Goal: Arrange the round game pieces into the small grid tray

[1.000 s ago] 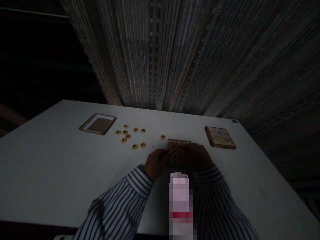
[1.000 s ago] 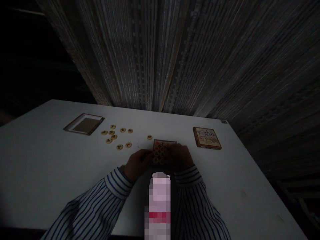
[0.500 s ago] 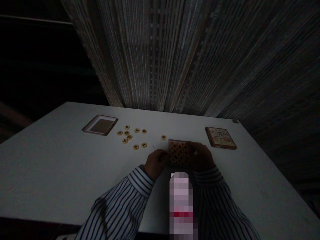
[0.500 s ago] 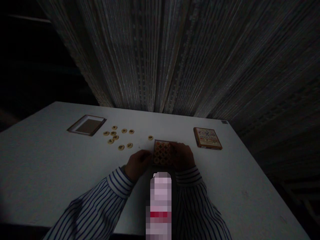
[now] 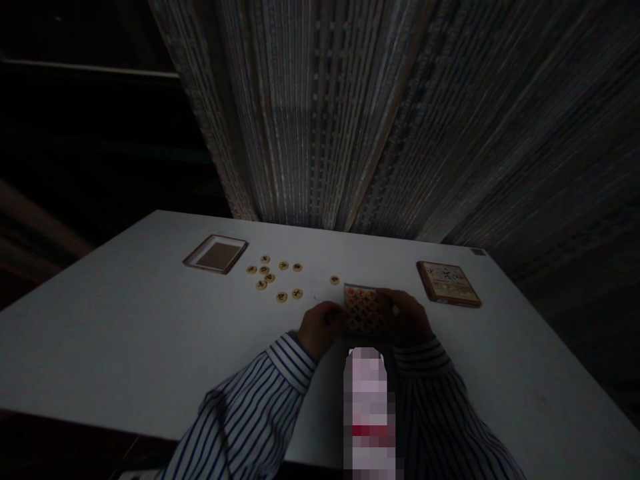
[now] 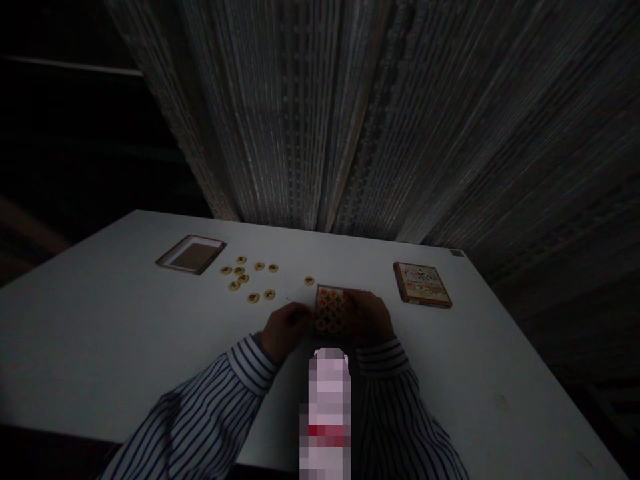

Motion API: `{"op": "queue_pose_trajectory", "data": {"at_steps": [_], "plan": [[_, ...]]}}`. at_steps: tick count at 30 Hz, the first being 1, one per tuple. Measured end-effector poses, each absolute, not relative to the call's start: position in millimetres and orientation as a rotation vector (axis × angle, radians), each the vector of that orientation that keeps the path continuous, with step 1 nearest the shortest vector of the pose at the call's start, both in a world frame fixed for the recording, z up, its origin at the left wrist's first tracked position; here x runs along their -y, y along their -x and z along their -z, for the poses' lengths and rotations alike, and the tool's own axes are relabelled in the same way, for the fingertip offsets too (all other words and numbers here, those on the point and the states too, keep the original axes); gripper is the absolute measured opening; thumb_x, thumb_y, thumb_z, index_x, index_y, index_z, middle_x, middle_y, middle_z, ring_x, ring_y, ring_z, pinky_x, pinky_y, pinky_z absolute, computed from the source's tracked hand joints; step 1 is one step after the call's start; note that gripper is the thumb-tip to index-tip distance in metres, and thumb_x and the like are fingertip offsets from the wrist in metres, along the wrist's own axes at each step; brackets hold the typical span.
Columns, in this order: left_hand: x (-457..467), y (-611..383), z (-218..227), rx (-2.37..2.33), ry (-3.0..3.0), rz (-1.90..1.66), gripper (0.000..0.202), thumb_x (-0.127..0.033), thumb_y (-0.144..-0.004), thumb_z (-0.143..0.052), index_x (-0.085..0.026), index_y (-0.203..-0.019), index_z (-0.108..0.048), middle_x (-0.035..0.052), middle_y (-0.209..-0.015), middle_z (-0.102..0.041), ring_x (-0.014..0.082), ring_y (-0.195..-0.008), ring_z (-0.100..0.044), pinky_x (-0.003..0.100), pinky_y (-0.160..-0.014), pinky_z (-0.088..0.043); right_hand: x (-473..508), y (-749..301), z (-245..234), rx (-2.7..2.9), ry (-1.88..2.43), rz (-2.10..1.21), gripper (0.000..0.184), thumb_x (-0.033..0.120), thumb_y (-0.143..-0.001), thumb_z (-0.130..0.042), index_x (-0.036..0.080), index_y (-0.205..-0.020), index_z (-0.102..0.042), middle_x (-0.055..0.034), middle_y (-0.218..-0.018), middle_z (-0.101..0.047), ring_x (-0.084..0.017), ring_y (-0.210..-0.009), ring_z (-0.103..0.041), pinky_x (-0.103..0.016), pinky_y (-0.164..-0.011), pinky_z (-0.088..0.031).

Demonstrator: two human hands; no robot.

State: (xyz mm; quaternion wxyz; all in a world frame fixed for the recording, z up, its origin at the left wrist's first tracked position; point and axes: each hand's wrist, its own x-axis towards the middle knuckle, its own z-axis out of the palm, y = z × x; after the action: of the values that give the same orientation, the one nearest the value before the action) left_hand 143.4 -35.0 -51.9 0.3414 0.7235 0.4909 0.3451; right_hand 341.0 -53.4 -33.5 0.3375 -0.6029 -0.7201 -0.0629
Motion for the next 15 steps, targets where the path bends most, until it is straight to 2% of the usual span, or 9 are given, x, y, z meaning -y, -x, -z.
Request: {"op": "queue_pose_trajectory", "data": {"at_steps": [9, 15], "plan": [[35, -129, 35, -1.248, -1.839, -0.980, 0.014, -0.024, -0.075, -0.054, -0.016, -0.076, -0.065, 0.0016, -0.065, -0.064, 0.0126, -0.060, -0.056, 0.023, -0.057, -0.045, 49, -335, 25, 1.807, 1.467, 0.060, 0.026, 0.029, -0.083, -0.043, 0.018, -0.087, -0.065, -0.0077, -0.083, -0.071, -0.018, -0.075, -0.065, -0.030, -0.065, -0.052], [33, -104, 22, -1.205, -1.773, -1.092, 0.015, -0.026, -0.074, -0.056, -0.016, -0.081, -0.065, 0.0031, -0.071, -0.067, 0.0133, -0.064, -0.060, 0.024, -0.061, -0.048, 37, -320, 15, 1.916, 1.448, -0.049, 0.023, 0.027, -0.082, -0.045, 0.018, -0.089, -0.065, -0.0071, -0.086, -0.070, -0.018, -0.079, -0.065, -0.031, -0.071, -0.052]]}}
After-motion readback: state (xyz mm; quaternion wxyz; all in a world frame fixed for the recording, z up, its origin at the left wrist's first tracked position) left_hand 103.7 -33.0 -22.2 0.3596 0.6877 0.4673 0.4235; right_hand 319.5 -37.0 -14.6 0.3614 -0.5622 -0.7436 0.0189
